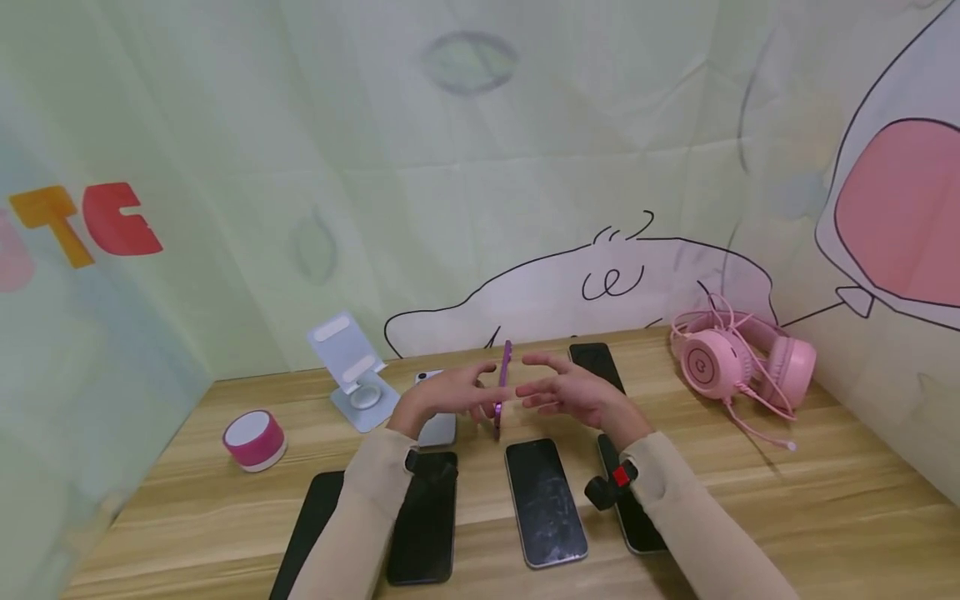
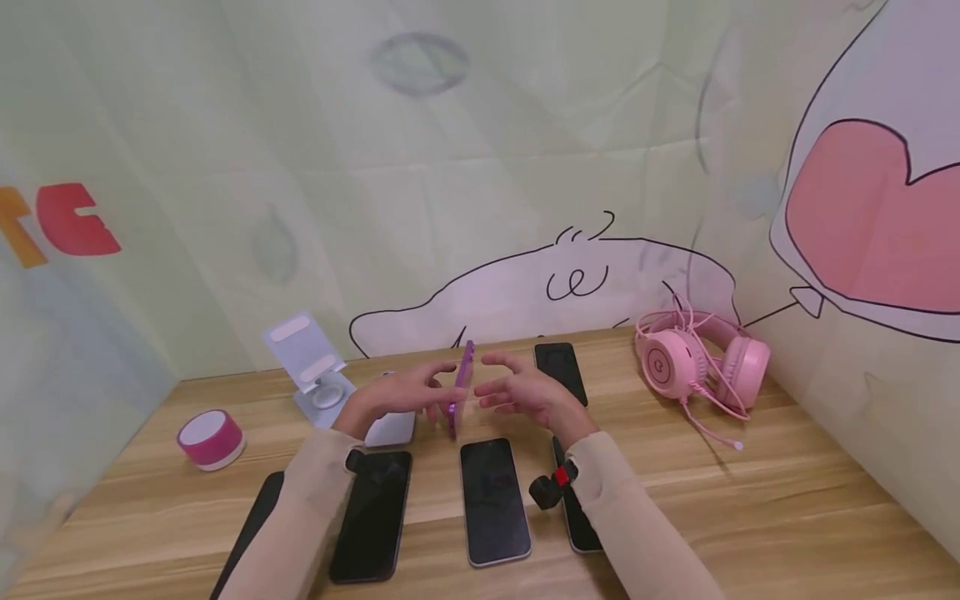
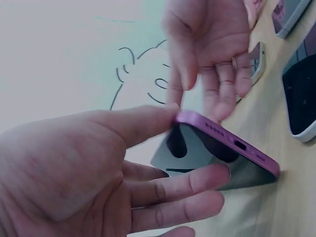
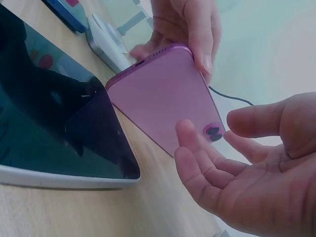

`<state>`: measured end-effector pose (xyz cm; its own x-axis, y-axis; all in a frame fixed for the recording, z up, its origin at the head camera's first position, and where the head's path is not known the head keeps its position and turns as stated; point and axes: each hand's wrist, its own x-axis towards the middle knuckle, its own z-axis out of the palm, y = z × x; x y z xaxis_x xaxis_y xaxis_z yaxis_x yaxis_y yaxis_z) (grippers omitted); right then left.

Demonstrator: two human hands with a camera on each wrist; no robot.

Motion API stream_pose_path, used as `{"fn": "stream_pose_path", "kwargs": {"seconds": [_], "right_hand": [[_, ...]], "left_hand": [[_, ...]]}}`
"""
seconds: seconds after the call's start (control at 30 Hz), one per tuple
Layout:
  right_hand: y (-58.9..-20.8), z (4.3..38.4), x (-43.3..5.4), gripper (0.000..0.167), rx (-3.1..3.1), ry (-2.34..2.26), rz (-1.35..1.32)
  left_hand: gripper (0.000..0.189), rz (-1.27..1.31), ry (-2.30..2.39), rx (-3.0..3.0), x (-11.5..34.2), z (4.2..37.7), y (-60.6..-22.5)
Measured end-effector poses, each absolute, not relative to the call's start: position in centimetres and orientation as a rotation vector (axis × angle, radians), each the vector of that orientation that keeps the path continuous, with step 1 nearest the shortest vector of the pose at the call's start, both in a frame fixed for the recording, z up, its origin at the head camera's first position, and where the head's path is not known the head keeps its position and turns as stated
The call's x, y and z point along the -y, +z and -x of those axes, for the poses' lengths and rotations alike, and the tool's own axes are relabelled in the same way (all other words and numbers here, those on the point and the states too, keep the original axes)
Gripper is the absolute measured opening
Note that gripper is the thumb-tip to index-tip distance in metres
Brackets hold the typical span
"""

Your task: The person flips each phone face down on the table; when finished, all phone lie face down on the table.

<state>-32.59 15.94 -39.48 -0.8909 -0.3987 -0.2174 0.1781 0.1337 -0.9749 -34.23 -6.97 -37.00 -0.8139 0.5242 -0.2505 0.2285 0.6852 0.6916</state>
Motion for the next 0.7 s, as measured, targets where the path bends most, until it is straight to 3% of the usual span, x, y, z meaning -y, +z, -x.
{"fn": "stream_pose_path", "kwargs": {"seconds": [0.7], "right_hand": [[-40.5,33.0,-15.5,0.057,-1.960,-1.772,0.147]], "left_hand": [[0.049,-0.575,1.040,-2.385,8.5,35.0,-37.2]]}}
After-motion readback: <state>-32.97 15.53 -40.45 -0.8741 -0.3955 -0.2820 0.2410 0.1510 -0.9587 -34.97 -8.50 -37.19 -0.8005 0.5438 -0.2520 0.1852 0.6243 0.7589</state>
